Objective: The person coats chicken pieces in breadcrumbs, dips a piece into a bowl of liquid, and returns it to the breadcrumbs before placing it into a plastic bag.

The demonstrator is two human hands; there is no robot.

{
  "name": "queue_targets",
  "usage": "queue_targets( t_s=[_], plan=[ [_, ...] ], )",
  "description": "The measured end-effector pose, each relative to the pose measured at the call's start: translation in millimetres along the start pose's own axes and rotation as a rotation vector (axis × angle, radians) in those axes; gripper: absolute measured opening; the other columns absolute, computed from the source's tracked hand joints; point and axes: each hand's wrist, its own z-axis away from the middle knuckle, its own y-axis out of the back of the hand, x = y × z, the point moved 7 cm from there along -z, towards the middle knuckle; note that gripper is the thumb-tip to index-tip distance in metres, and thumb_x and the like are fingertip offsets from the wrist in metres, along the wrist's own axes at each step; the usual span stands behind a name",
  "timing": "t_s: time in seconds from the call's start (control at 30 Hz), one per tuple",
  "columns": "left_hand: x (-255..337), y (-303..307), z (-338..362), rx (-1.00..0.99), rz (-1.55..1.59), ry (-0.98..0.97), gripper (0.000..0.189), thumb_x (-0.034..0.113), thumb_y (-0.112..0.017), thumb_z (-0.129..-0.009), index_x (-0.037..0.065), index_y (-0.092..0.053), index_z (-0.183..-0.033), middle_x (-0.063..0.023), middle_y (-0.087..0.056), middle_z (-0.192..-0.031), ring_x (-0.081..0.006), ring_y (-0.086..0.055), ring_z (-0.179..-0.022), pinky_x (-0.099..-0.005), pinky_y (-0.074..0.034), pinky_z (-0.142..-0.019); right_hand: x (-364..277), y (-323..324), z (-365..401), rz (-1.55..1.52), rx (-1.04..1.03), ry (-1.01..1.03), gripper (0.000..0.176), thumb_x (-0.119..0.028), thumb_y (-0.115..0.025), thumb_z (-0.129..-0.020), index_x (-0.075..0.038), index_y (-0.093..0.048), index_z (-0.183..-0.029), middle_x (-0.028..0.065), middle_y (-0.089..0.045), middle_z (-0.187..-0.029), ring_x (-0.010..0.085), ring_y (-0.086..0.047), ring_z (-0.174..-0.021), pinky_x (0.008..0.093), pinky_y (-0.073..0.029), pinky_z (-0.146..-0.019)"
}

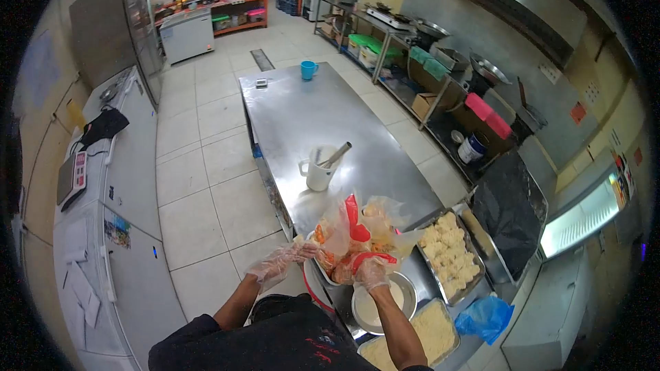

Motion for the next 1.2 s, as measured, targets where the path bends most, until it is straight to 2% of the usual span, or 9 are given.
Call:
queue_targets(
  t_s=[0.07,0.17,0.23,0.37,0.63,0.93,1.03,1.13,1.2],
  plan=[
    [-1.7,-0.2,2.6,-0.002,0.107,0.025,0.051,0.037,-0.044,-0.103,-0.003,-0.052,-0.134,-0.0088,-0.057,-0.134,-0.0190,-0.054,-0.123,-0.0296,-0.038,-0.106,3.1,-5.3,-2.4,0.093,-0.164,-0.066,0.024,-0.022,-0.065,-0.079,-0.008,-0.066,-0.097,0.0167,-0.068,-0.086,0.0336,-0.068,-0.082,0.0475,-0.054,-0.069],
    [-1.1,-1.2,8.3,-0.038,0.125,-0.122,0.050,0.035,-0.042,-0.104,-0.003,-0.052,-0.134,-0.0092,-0.057,-0.134,-0.0183,-0.053,-0.124,-0.0293,-0.037,-0.107,-17.2,24.7,2.2,-0.067,0.121,0.216,0.020,-0.023,-0.066,-0.076,-0.007,-0.068,-0.088,0.0178,-0.067,-0.081,0.0340,-0.069,-0.079,0.0478,-0.054,-0.066],
    [3.2,-6.4,7.5,-0.046,-0.048,-0.207,0.049,0.034,-0.039,-0.105,-0.003,-0.051,-0.134,-0.0096,-0.058,-0.132,-0.0170,-0.053,-0.123,-0.0286,-0.037,-0.107,-16.6,8.2,-5.2,0.070,0.021,0.146,0.018,-0.023,-0.066,-0.076,-0.007,-0.067,-0.085,0.0172,-0.067,-0.080,0.0338,-0.068,-0.078,0.0476,-0.054,-0.066],
    [-10.8,-7.1,-4.3,-0.036,0.153,-0.109,0.051,0.038,-0.040,-0.105,-0.003,-0.053,-0.132,-0.0098,-0.060,-0.127,-0.0174,-0.054,-0.120,-0.0299,-0.038,-0.106,-13.8,-19.2,-19.8,0.239,-0.031,0.142,0.018,-0.022,-0.066,-0.075,-0.008,-0.066,-0.086,0.0151,-0.068,-0.081,0.0330,-0.068,-0.077,0.0462,-0.054,-0.067],
    [-1.9,-16.3,3.5,0.000,0.135,-0.108,0.055,0.044,-0.042,-0.104,-0.003,-0.055,-0.129,-0.0093,-0.062,-0.125,-0.0170,-0.054,-0.121,-0.0291,-0.040,-0.102,-28.5,3.1,-11.8,0.121,0.023,0.186,0.016,-0.022,-0.066,-0.076,-0.008,-0.067,-0.085,0.0157,-0.068,-0.080,0.0339,-0.068,-0.077,0.0450,-0.054,-0.067],
    [-3.0,8.5,29.0,-0.050,0.258,-0.165,0.045,0.024,-0.042,-0.102,-0.005,-0.047,-0.136,-0.0123,-0.049,-0.142,-0.0186,-0.051,-0.127,-0.0269,-0.035,-0.111,-21.7,8.8,-17.4,0.028,0.018,0.163,0.017,-0.022,-0.066,-0.076,-0.007,-0.067,-0.084,0.0166,-0.068,-0.080,0.0344,-0.068,-0.077,0.0450,-0.054,-0.067],
    [-3.7,14.0,32.8,0.009,0.248,-0.153,0.050,0.038,-0.042,-0.104,0.002,-0.051,-0.137,-0.0082,-0.058,-0.133,-0.0154,-0.057,-0.118,-0.0285,-0.043,-0.100,-18.1,8.7,-20.2,-0.003,0.017,0.154,0.017,-0.023,-0.067,-0.076,-0.007,-0.067,-0.084,0.0169,-0.068,-0.080,0.0346,-0.068,-0.077,0.0450,-0.054,-0.068],
    [-9.6,13.8,27.4,0.027,0.247,-0.137,0.047,0.036,-0.044,-0.103,0.004,-0.051,-0.137,-0.0067,-0.059,-0.132,-0.0153,-0.055,-0.120,-0.0319,-0.041,-0.103,-15.4,8.0,-21.7,-0.030,0.021,0.144,0.017,-0.023,-0.067,-0.076,-0.007,-0.068,-0.083,0.0172,-0.068,-0.080,0.0348,-0.068,-0.077,0.0450,-0.054,-0.068],
    [7.2,-19.0,29.4,-0.033,-0.081,-0.169,0.048,0.037,-0.046,-0.102,0.004,-0.050,-0.137,-0.0080,-0.057,-0.133,-0.0187,-0.054,-0.123,-0.0356,-0.041,-0.105,-12.6,5.1,-22.3,-0.064,0.034,0.143,0.018,-0.023,-0.067,-0.076,-0.007,-0.068,-0.083,0.0174,-0.068,-0.080,0.0349,-0.068,-0.077,0.0450,-0.054,-0.068]
  ],
)
